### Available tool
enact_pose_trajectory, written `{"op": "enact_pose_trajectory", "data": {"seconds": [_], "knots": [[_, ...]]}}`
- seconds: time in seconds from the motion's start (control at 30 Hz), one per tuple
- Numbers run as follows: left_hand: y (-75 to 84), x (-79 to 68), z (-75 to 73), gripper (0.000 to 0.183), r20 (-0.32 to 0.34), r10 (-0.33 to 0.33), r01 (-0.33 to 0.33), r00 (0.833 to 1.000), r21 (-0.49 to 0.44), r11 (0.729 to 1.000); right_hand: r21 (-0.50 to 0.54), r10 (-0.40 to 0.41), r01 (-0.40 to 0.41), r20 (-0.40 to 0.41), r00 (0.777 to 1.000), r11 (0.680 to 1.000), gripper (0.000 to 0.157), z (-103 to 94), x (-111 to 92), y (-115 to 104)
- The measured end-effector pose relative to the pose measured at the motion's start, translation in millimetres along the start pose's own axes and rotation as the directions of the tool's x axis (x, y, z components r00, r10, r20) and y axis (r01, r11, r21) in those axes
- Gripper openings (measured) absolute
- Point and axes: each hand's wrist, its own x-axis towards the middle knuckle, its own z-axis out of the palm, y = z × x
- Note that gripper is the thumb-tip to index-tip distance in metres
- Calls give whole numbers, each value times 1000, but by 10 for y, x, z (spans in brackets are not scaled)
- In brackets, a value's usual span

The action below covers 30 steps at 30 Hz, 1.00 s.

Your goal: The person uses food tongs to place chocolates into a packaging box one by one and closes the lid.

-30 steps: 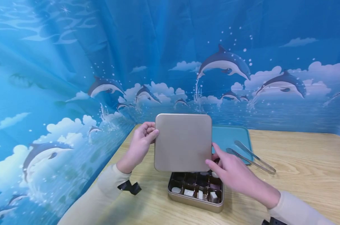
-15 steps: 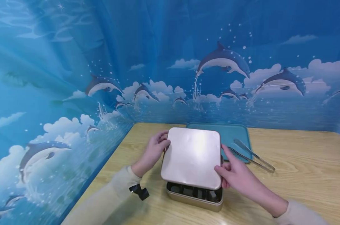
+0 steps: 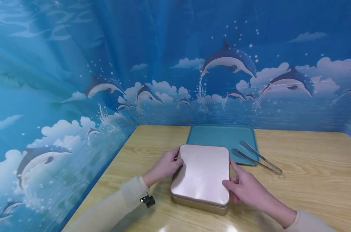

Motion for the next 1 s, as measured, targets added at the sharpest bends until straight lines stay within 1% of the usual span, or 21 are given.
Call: {"op": "enact_pose_trajectory", "data": {"seconds": [0.13, 0.27, 0.4, 0.47, 0.73, 0.83, 1.0], "knots": [[23, -12, 24, 60, 30, -17, 17, 999, 8, 1000, -30, 4, -4, -12, 1000, 1000, 96, 36, -8, 46], [35, -12, 37, 60, 43, -26, 25, 999, 28, 999, -43, 15, -16, -33, 999, 999, 97, 76, -2, 100], [10, -5, 61, 61, 55, -40, 38, 998, 50, 998, -46, 32, -33, -36, 999, 998, 98, 94, 15, 148], [-12, -1, 74, 62, 65, -47, 44, 997, 47, 998, -53, 20, -22, -31, 999, 998, 98, 96, 19, 163], [-75, 16, 92, 63, 54, -70, 69, 996, 25, 997, -84, 2, -5, -33, 999, 996, 99, 75, 37, 147], [-102, 11, 83, 62, 58, -60, 60, 997, 2, 998, -103, 5, -9, -42, 999, 995, 98, 75, 45, 125], [-135, 2, 73, 59, 55, -17, 17, 998, -14, 1000, -109, 24, -28, -43, 999, 994, 97, 69, 60, 117]]}}
